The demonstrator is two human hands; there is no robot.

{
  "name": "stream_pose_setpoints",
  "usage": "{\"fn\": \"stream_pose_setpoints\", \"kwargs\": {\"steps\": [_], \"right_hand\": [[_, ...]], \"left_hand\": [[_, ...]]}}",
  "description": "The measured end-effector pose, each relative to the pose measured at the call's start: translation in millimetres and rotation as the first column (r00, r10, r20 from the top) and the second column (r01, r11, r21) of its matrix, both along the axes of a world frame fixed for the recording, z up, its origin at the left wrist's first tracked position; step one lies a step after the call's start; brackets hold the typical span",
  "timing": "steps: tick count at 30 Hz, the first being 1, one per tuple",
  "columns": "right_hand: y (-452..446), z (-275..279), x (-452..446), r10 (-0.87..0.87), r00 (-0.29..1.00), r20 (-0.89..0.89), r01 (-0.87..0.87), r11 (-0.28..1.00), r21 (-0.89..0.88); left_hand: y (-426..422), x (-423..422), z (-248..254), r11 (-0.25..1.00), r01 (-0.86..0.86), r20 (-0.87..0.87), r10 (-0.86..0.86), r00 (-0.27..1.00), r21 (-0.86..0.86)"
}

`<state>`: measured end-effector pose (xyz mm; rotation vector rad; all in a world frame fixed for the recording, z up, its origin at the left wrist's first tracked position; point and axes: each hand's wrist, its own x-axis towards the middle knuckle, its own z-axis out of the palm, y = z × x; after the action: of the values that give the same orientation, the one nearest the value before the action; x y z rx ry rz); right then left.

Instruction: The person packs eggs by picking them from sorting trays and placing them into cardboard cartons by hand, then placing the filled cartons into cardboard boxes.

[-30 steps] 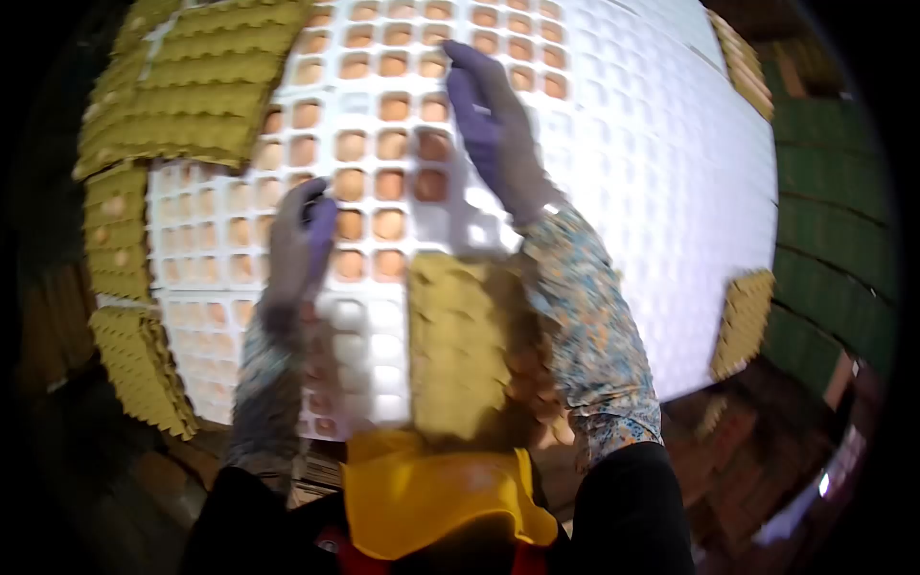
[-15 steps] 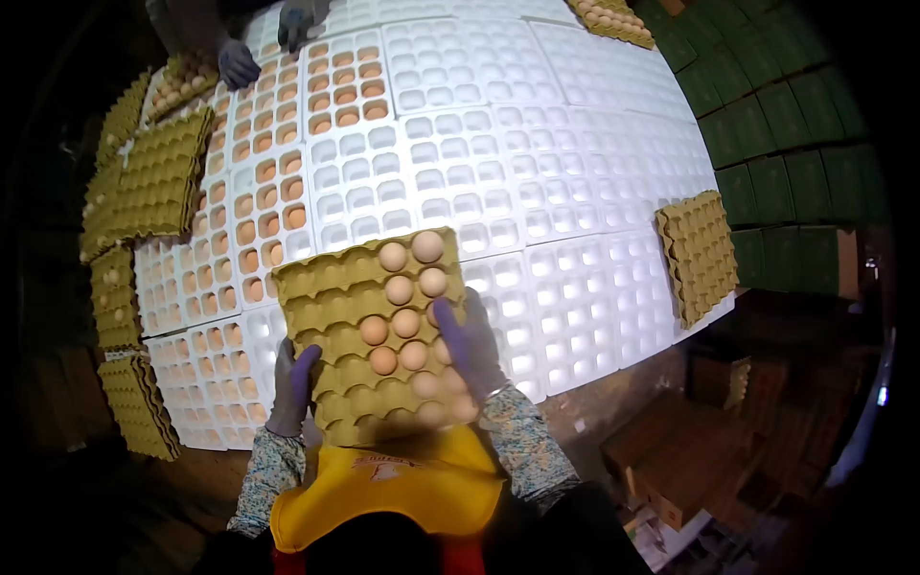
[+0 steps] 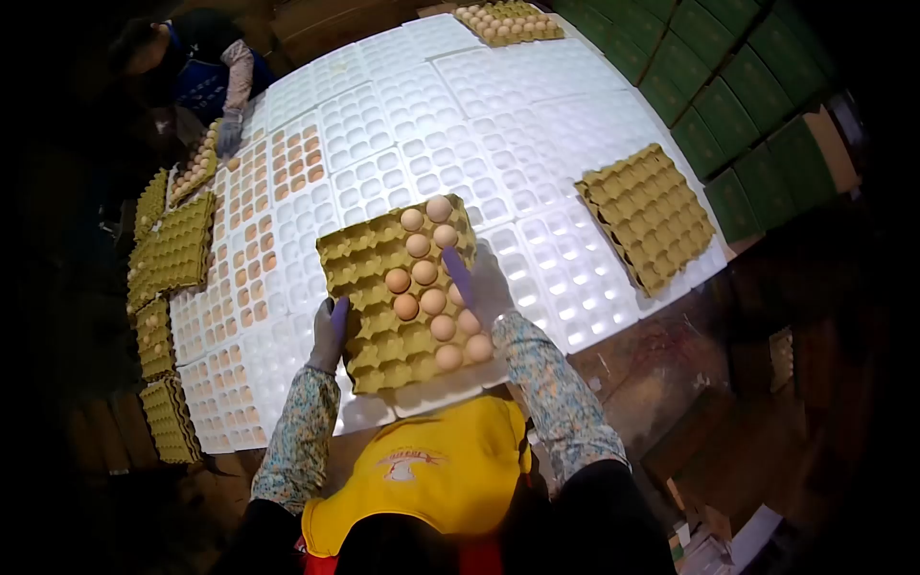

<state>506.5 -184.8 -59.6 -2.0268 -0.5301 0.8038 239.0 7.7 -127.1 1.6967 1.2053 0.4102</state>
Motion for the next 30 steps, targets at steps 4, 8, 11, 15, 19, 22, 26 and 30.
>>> {"fn": "stream_pose_setpoints", "kwargs": {"steps": [4, 8, 11, 15, 19, 22, 26, 30], "right_hand": [[-32.8, 3.7, 14.4, 0.114, 0.993, 0.023, -0.116, 0.986, 0.122], [-107.2, 24.3, -8.1, 0.622, 0.476, 0.622, -0.708, 0.690, -0.149], [-120.7, -0.1, -32.4, 0.666, 0.400, 0.629, -0.690, 0.671, -0.271], [-129.4, -3.2, -13.7, 0.516, 0.836, 0.189, -0.549, 0.800, 0.242], [-145.4, 16.1, 6.5, 0.183, 0.828, -0.531, 0.047, 0.919, 0.390], [-152.0, 0.2, 6.6, 0.277, 0.596, -0.754, 0.275, 0.812, 0.516], [-122.7, 5.9, -16.9, 0.325, 0.598, -0.733, 0.179, 0.837, 0.517], [-66.7, 36.9, -62.2, 0.228, 0.757, -0.612, 0.069, 0.904, 0.422]], "left_hand": [[-26.9, 26.2, 49.9, 0.810, 0.109, -0.213, 0.020, 0.977, 0.576], [-132.0, 65.9, 116.4, 0.566, 0.599, -0.327, -0.514, 0.793, 0.566], [-175.4, 70.7, 87.9, 0.519, 0.742, -0.415, -0.617, 0.669, 0.424], [-153.2, 63.5, 98.1, 0.726, 0.639, -0.135, -0.628, 0.766, 0.254], [-116.0, 50.1, 107.6, 0.785, 0.294, 0.359, -0.099, 0.928, -0.545], [-102.9, 32.9, 58.1, 0.742, 0.341, 0.531, 0.023, 0.847, -0.577], [-85.6, 23.2, 32.3, 0.540, 0.403, 0.650, 0.411, 0.640, -0.739], [-89.9, 17.9, 89.6, 0.588, 0.260, 0.517, 0.324, 0.792, -0.766]]}}
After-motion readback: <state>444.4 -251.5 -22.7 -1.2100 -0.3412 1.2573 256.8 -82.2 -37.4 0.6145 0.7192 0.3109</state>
